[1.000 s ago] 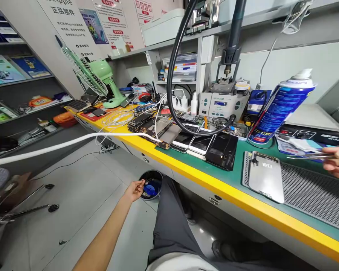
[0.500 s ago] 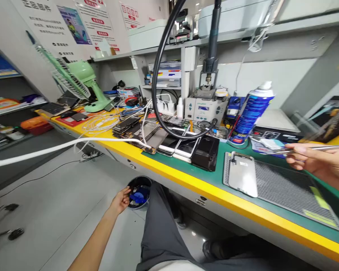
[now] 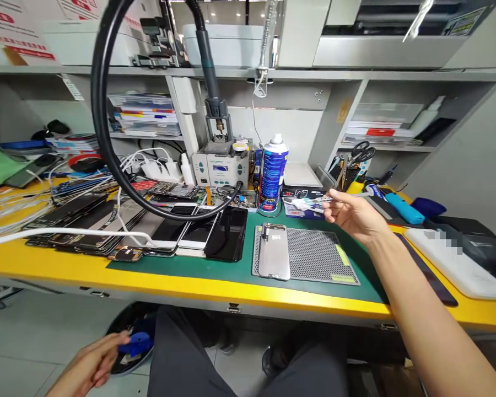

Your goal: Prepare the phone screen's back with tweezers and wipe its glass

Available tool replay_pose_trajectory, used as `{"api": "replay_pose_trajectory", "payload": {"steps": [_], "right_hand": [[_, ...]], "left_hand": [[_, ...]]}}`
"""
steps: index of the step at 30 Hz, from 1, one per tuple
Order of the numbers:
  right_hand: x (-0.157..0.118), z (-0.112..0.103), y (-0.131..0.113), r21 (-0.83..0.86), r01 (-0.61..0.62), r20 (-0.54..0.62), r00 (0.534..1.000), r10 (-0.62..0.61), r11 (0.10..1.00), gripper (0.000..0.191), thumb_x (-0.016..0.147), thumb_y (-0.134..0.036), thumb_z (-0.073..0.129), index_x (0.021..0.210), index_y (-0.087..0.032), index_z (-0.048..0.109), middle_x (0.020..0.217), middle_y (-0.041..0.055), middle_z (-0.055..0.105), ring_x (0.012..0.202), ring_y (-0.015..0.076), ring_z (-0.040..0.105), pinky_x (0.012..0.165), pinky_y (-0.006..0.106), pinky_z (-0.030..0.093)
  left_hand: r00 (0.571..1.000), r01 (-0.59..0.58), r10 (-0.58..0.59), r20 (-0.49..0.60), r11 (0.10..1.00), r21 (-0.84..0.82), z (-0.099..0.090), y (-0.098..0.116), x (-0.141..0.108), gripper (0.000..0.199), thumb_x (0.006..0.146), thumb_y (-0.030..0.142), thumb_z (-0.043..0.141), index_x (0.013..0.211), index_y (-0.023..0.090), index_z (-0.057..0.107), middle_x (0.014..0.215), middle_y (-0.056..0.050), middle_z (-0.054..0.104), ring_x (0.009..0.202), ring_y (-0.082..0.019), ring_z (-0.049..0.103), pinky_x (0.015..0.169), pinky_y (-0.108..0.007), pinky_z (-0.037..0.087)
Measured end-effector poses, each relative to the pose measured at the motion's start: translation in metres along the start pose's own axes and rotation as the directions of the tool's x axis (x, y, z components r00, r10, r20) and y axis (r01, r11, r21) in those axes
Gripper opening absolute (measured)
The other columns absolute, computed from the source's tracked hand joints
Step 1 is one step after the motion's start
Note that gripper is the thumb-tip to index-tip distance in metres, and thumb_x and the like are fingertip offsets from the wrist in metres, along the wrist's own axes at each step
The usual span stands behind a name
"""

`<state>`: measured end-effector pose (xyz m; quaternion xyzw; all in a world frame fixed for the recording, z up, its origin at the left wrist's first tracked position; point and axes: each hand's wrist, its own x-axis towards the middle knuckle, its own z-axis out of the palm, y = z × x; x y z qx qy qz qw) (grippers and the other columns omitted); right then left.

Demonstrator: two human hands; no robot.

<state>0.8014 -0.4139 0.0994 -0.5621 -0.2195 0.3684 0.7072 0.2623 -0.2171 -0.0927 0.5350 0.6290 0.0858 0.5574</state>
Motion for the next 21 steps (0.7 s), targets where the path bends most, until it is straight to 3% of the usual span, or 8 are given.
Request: {"api": "replay_pose_trajectory", "payload": {"steps": [2,4,6,8,11,14,17,21], "right_hand": [[0.001,-0.001,0.000,0.027,-0.011,-0.020,1.000,0.011,1.000,0.017,0.075,-0.027,0.078,0.080,-0.019,0.064,0.071,0.0037,0.068,0.057,0.0144,0.060,0.049,0.026,0.050],[0.002,-0.001,0.000,0.041,-0.016,-0.033,0.999,0.017,0.999,0.015,0.076,-0.026,0.077,0.080,-0.019,0.064,0.071,0.0039,0.069,0.056,0.0146,0.060,0.048,0.026,0.050],[0.002,-0.001,0.001,0.047,-0.018,-0.040,0.999,0.020,0.999,0.014,0.076,-0.025,0.077,0.080,-0.018,0.065,0.070,0.0038,0.069,0.056,0.0145,0.060,0.048,0.026,0.050],[0.002,-0.002,0.001,0.049,-0.020,-0.037,0.999,0.022,0.999,0.014,0.077,-0.025,0.076,0.080,-0.018,0.065,0.069,0.0037,0.069,0.055,0.0143,0.060,0.047,0.026,0.049],[0.002,-0.002,0.002,0.046,-0.029,-0.011,1.000,0.029,0.999,0.016,0.077,-0.027,0.077,0.078,-0.018,0.064,0.069,0.0036,0.068,0.055,0.0137,0.060,0.047,0.026,0.049],[0.002,-0.003,0.003,0.034,-0.037,0.026,0.999,0.036,0.999,0.017,0.076,-0.027,0.080,0.079,-0.017,0.066,0.071,0.0038,0.069,0.058,0.0133,0.061,0.049,0.025,0.050],[0.002,-0.004,0.004,0.029,-0.035,0.044,0.998,0.034,0.999,0.018,0.076,-0.027,0.081,0.081,-0.016,0.067,0.071,0.0036,0.069,0.059,0.0126,0.061,0.049,0.023,0.050],[0.002,-0.005,0.004,0.032,-0.033,0.034,0.999,0.032,0.999,0.017,0.077,-0.025,0.080,0.082,-0.015,0.067,0.071,0.0045,0.069,0.059,0.0129,0.062,0.049,0.022,0.050]], "left_hand": [[0.983,-0.067,0.063,0.170,0.998,0.018,0.018,0.020,-0.015,0.046,0.058,0.062,0.076,0.066,0.023,0.052,0.052,0.005,0.036,0.048,-0.013,0.028,0.048,-0.026,0.028],[0.942,-0.130,0.104,0.319,0.990,0.060,0.036,0.043,-0.034,0.042,0.065,0.057,0.077,0.066,0.022,0.055,0.052,0.006,0.032,0.049,-0.012,0.026,0.048,-0.025,0.030],[0.847,-0.311,0.171,0.503,0.927,0.209,0.053,0.069,-0.059,0.043,0.075,0.055,0.071,0.062,0.021,0.049,0.053,0.006,0.034,0.047,-0.012,0.030,0.048,-0.025,0.031],[0.770,-0.514,0.284,0.571,0.806,0.293,0.068,0.097,-0.086,0.035,0.084,0.052,0.063,0.071,0.021,0.058,0.067,0.002,0.050,0.059,-0.014,0.044,0.056,-0.024,0.036],[0.652,-0.717,0.389,0.651,0.594,0.365,0.087,0.142,-0.120,0.027,0.091,0.049,0.055,0.088,0.026,0.068,0.089,-0.001,0.064,0.079,-0.017,0.056,0.070,-0.023,0.041],[0.549,-0.835,0.549,0.630,0.398,0.381,0.107,0.191,-0.137,0.027,0.097,0.043,0.047,0.088,0.026,0.066,0.086,-0.001,0.065,0.074,-0.015,0.055,0.067,-0.023,0.039],[0.394,-0.895,0.699,0.597,0.144,0.421,0.131,0.238,-0.133,0.024,0.098,0.031,0.045,0.087,0.023,0.065,0.086,-0.001,0.065,0.074,-0.015,0.056,0.069,-0.024,0.038],[0.323,-0.906,0.695,0.643,0.031,0.422,0.159,0.286,-0.109,0.022,0.093,0.023,0.047,0.091,0.021,0.069,0.094,-0.004,0.069,0.084,-0.019,0.060,0.075,-0.028,0.039]]}}
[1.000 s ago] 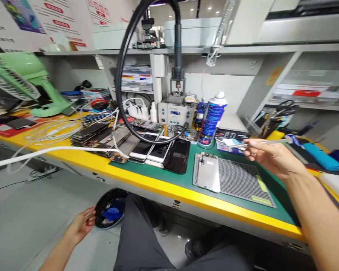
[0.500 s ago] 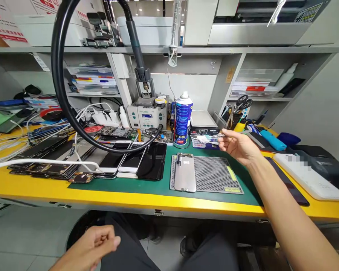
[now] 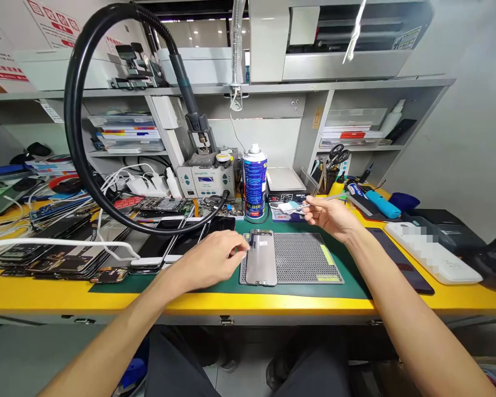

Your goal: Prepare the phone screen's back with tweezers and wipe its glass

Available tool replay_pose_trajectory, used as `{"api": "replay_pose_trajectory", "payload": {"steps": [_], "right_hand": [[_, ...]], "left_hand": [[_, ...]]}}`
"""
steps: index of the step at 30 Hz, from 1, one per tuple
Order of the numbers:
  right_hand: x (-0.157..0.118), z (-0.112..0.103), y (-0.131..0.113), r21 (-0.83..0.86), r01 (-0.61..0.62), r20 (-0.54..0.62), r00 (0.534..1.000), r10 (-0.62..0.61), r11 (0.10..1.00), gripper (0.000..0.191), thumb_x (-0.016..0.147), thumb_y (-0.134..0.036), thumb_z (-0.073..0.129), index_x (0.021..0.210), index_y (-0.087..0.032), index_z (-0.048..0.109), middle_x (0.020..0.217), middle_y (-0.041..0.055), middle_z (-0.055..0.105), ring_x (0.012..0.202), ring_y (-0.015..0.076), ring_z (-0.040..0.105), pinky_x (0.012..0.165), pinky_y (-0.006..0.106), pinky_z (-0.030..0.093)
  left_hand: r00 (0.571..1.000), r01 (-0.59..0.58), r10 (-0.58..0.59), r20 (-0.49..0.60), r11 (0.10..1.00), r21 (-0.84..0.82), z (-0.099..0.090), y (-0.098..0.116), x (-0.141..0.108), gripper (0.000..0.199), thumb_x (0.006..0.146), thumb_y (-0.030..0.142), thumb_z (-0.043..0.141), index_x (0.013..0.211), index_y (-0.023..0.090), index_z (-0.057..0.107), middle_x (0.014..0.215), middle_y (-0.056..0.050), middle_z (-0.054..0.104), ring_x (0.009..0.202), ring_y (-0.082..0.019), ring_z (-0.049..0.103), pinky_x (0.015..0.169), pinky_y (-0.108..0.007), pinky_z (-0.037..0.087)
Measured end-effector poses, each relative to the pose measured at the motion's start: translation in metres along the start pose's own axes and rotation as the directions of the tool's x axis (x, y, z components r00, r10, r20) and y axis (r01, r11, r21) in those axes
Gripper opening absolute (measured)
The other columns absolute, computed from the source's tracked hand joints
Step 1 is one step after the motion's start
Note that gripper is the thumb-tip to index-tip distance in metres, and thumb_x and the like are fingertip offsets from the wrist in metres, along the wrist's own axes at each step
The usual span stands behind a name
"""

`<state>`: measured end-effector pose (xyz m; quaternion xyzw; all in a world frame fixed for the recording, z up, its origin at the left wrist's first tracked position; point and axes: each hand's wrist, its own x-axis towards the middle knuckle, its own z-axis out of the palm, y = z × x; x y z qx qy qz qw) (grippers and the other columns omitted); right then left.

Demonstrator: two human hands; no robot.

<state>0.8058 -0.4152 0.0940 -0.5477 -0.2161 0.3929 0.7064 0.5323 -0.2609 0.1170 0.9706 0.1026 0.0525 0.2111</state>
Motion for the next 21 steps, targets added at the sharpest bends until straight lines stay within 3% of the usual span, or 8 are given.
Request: {"api": "replay_pose_trajectory", "payload": {"steps": [5,8,13,17,21], "right_hand": [[0.002,-0.004,-0.001,0.007,0.026,-0.022,0.999,-0.026,1.000,0.013,0.084,-0.023,0.073,0.083,-0.012,0.066,0.072,0.0056,0.070,0.057,0.0117,0.062,0.047,0.020,0.049],[0.004,-0.006,-0.001,0.002,0.040,-0.030,0.999,-0.040,0.999,0.013,0.091,-0.022,0.066,0.086,-0.010,0.064,0.074,0.0040,0.069,0.057,0.0100,0.063,0.048,0.018,0.048],[0.005,-0.008,-0.001,-0.016,0.055,-0.053,0.997,-0.056,0.998,0.014,0.096,-0.021,0.060,0.090,-0.010,0.064,0.074,0.0010,0.068,0.057,0.0085,0.063,0.048,0.017,0.048],[0.005,-0.009,-0.001,-0.016,0.068,-0.056,0.996,-0.068,0.998,0.014,0.096,-0.022,0.061,0.089,-0.010,0.064,0.075,0.0007,0.067,0.057,0.0082,0.062,0.048,0.017,0.048],[0.006,-0.011,-0.001,-0.001,0.078,-0.070,0.994,-0.078,0.997,0.013,0.096,-0.022,0.061,0.090,-0.010,0.064,0.075,0.0001,0.067,0.057,0.0080,0.062,0.048,0.017,0.048]], "left_hand": [[0.999,-0.002,-0.003,0.048,0.995,0.104,0.001,-0.016,0.046,0.029,0.094,0.034,0.049,0.104,0.016,0.069,0.103,-0.011,0.070,0.092,-0.024,0.063,0.080,-0.036,0.045],[0.994,-0.004,-0.012,0.110,0.989,0.149,0.004,-0.019,0.062,0.048,0.090,0.049,0.056,0.122,0.014,0.062,0.120,-0.014,0.065,0.106,-0.027,0.061,0.088,-0.043,0.046],[0.966,-0.037,-0.006,0.260,0.987,0.159,0.007,-0.015,0.078,0.094,0.068,0.070,0.068,0.143,0.017,0.046,0.137,-0.017,0.056,0.116,-0.034,0.058,0.089,-0.042,0.048],[0.958,-0.037,-0.012,0.287,0.986,0.164,0.009,-0.016,0.085,0.104,0.063,0.072,0.069,0.147,0.017,0.042,0.140,-0.019,0.052,0.126,-0.038,0.049,0.097,-0.043,0.044],[0.958,-0.013,-0.029,0.287,0.989,0.144,0.006,-0.018,0.087,0.106,0.056,0.073,0.072,0.139,0.012,0.049,0.133,-0.022,0.053,0.124,-0.041,0.046,0.095,-0.045,0.044]]}}
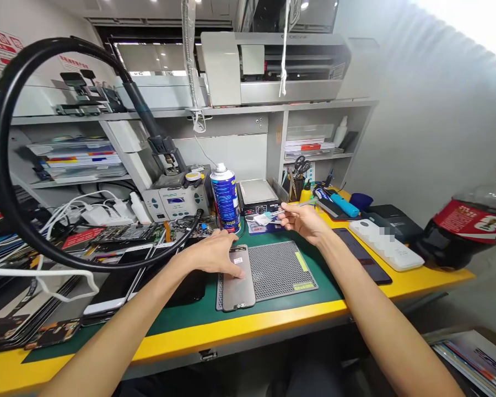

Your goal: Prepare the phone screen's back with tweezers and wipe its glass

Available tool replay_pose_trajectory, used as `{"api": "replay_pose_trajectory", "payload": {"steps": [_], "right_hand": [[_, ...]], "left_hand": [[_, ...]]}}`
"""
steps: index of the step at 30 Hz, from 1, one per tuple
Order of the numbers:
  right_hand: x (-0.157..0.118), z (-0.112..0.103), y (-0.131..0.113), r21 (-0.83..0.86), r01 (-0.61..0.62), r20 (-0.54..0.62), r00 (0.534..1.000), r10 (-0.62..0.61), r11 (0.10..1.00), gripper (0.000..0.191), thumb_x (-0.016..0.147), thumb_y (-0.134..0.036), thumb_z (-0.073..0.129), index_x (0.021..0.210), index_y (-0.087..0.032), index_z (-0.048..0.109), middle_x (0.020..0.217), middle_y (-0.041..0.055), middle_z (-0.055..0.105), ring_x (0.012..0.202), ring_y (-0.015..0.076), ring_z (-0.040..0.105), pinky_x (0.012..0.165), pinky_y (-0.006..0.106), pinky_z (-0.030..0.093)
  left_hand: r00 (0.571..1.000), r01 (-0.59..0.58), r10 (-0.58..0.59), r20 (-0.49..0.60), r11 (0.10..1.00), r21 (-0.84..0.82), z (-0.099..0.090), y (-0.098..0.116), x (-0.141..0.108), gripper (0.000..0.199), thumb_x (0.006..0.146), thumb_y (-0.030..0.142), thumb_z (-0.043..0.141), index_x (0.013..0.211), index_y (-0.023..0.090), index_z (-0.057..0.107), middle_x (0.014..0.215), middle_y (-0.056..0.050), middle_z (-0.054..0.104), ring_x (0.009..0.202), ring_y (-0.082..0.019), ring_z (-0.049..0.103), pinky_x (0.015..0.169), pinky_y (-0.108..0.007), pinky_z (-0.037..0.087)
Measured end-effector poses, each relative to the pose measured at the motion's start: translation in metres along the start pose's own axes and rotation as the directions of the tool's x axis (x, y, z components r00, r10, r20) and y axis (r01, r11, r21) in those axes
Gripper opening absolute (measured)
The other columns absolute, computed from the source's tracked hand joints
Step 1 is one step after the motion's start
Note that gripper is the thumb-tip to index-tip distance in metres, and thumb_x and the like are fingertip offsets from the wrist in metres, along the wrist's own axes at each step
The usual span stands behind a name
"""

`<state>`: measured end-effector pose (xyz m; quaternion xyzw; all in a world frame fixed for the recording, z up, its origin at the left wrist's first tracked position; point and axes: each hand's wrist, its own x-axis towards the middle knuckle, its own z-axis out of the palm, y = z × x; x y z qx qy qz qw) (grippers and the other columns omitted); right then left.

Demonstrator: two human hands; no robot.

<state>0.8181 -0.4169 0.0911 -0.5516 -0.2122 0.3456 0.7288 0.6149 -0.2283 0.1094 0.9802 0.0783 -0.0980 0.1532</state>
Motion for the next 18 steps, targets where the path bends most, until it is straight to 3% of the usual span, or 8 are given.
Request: {"api": "replay_pose_trajectory", "payload": {"steps": [5,8,10,14,18], "right_hand": [[0.004,-0.004,-0.001,0.033,0.010,-0.044,0.999,-0.009,0.999,0.016,0.095,-0.025,0.063,0.088,-0.010,0.064,0.073,-0.0008,0.066,0.055,0.0076,0.061,0.047,0.017,0.047],[0.005,-0.006,-0.002,0.057,0.012,-0.080,0.997,-0.008,0.998,0.017,0.095,-0.026,0.062,0.089,-0.010,0.064,0.073,-0.0008,0.066,0.055,0.0076,0.061,0.047,0.017,0.048],[0.005,-0.007,-0.003,0.074,0.017,-0.103,0.995,-0.010,0.997,0.016,0.096,-0.026,0.061,0.090,-0.010,0.063,0.074,-0.0007,0.066,0.054,0.0075,0.060,0.046,0.017,0.047],[0.004,-0.012,-0.009,0.105,0.053,-0.154,0.987,-0.036,0.993,0.016,0.096,-0.026,0.061,0.091,-0.011,0.063,0.074,-0.0008,0.065,0.054,0.0074,0.059,0.048,0.018,0.048],[0.004,-0.022,-0.015,0.114,0.121,-0.242,0.966,-0.091,0.986,0.018,0.096,-0.028,0.060,0.089,-0.011,0.062,0.075,-0.0008,0.064,0.055,0.0076,0.059,0.048,0.018,0.048]], "left_hand": [[0.996,0.010,-0.019,-0.085,0.994,-0.106,-0.008,0.000,-0.006,0.071,0.066,0.065,0.070,0.114,0.013,0.060,0.112,-0.015,0.057,0.105,-0.036,0.053,0.082,-0.041,0.044],[0.993,-0.015,-0.014,-0.120,0.971,-0.237,-0.011,0.001,-0.010,0.041,0.079,0.056,0.063,0.091,0.017,0.059,0.089,-0.006,0.055,0.084,-0.026,0.055,0.072,-0.035,0.043],[0.994,-0.033,-0.006,-0.109,0.933,-0.359,-0.013,0.001,-0.012,0.035,0.083,0.053,0.061,0.079,0.019,0.055,0.074,0.000,0.048,0.071,-0.019,0.051,0.064,-0.031,0.043],[0.998,-0.012,-0.030,-0.056,0.773,-0.635,-0.018,0.002,-0.022,0.031,0.085,0.048,0.064,0.081,0.018,0.058,0.074,0.001,0.050,0.067,-0.017,0.053,0.052,-0.026,0.049],[0.987,0.019,-0.144,-0.076,0.567,-0.823,-0.019,0.000,-0.027,0.023,0.084,0.038,0.070,0.087,0.017,0.062,0.078,-0.001,0.057,0.066,-0.014,0.056,0.050,-0.022,0.052]]}}
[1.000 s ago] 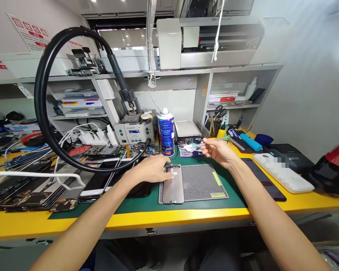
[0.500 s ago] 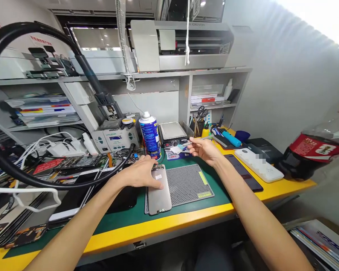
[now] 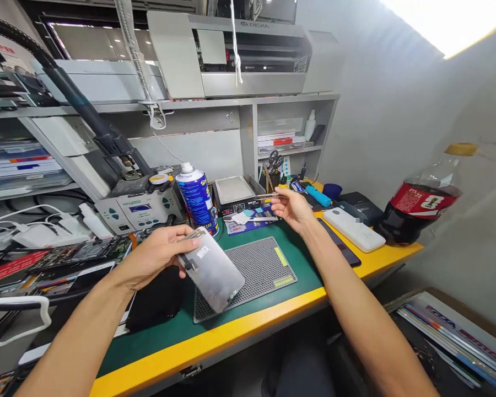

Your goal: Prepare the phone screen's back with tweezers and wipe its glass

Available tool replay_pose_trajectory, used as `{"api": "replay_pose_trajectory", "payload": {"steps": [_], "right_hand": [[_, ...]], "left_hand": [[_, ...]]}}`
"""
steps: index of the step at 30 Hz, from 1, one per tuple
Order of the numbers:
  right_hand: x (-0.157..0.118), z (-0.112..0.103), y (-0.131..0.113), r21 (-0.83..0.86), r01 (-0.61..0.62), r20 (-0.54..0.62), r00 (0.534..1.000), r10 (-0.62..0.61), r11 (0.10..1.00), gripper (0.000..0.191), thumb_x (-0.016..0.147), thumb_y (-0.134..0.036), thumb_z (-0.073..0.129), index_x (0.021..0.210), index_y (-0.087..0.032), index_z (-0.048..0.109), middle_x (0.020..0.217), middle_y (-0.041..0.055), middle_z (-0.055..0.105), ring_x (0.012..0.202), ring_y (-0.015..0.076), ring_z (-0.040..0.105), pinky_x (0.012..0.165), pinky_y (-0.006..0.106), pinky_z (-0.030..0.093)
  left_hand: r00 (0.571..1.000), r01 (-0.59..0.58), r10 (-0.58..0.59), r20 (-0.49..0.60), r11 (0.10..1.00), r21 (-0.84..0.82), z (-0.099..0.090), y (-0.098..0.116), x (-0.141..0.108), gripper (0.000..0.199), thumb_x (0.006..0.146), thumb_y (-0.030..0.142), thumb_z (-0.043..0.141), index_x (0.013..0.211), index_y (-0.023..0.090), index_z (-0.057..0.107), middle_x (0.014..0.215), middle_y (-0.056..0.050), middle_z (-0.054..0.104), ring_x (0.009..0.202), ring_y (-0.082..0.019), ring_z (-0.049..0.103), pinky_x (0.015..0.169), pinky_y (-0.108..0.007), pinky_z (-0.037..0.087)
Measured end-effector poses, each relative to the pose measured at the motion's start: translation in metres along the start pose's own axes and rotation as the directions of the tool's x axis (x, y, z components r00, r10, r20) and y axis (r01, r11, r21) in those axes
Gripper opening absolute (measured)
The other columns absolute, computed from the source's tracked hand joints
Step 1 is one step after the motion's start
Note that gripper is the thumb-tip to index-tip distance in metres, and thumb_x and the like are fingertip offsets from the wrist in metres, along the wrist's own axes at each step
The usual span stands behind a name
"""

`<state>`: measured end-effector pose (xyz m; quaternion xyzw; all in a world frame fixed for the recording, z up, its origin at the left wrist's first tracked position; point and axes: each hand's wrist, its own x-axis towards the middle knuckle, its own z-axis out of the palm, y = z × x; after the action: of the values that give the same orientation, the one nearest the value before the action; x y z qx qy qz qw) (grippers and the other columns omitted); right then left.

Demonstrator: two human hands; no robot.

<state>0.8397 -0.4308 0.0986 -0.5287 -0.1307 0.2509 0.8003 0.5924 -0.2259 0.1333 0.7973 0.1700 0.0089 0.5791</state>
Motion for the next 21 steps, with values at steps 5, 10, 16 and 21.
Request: {"api": "replay_pose_trajectory", "payload": {"steps": [5,10,16,21], "right_hand": [[0.001,-0.005,-0.005,0.002,0.065,-0.097,0.993,-0.064,0.998,0.020,0.097,-0.029,0.060,0.087,-0.011,0.062,0.071,-0.0017,0.064,0.053,0.0074,0.059,0.045,0.017,0.046],[0.000,-0.009,-0.008,-0.018,0.110,-0.140,0.984,-0.111,0.994,0.021,0.097,-0.028,0.059,0.086,-0.011,0.063,0.069,-0.0017,0.064,0.052,0.0075,0.060,0.044,0.017,0.046],[0.001,-0.015,-0.016,-0.043,0.176,-0.103,0.978,-0.179,0.984,0.019,0.095,-0.025,0.058,0.085,-0.012,0.066,0.065,-0.0001,0.066,0.052,0.0094,0.063,0.047,0.019,0.050],[-0.049,-0.033,-0.026,-0.165,0.272,-0.071,0.955,-0.287,0.948,0.024,0.088,-0.035,0.068,0.092,-0.013,0.074,0.080,0.0068,0.073,0.064,0.0127,0.068,0.060,0.021,0.056]], "left_hand": [[0.994,0.037,-0.066,-0.091,0.956,-0.291,0.006,-0.009,0.004,0.022,0.080,0.019,0.072,0.101,0.016,0.068,0.099,-0.008,0.066,0.079,-0.016,0.063,0.057,-0.025,0.060],[0.989,0.080,-0.127,-0.077,0.890,-0.450,0.020,-0.016,0.003,0.026,0.074,0.008,0.074,0.099,0.014,0.070,0.099,-0.009,0.069,0.081,-0.018,0.067,0.066,-0.031,0.064],[0.977,0.166,-0.211,-0.017,0.813,-0.558,0.036,-0.020,0.002,0.044,0.068,0.001,0.075,0.109,0.012,0.066,0.106,-0.013,0.071,0.087,-0.024,0.071,0.074,-0.040,0.064],[0.956,0.279,-0.274,0.101,0.754,-0.595,0.044,-0.021,0.001,0.041,0.068,0.006,0.077,0.107,0.013,0.065,0.104,-0.010,0.073,0.089,-0.024,0.072,0.081,-0.031,0.061]]}}
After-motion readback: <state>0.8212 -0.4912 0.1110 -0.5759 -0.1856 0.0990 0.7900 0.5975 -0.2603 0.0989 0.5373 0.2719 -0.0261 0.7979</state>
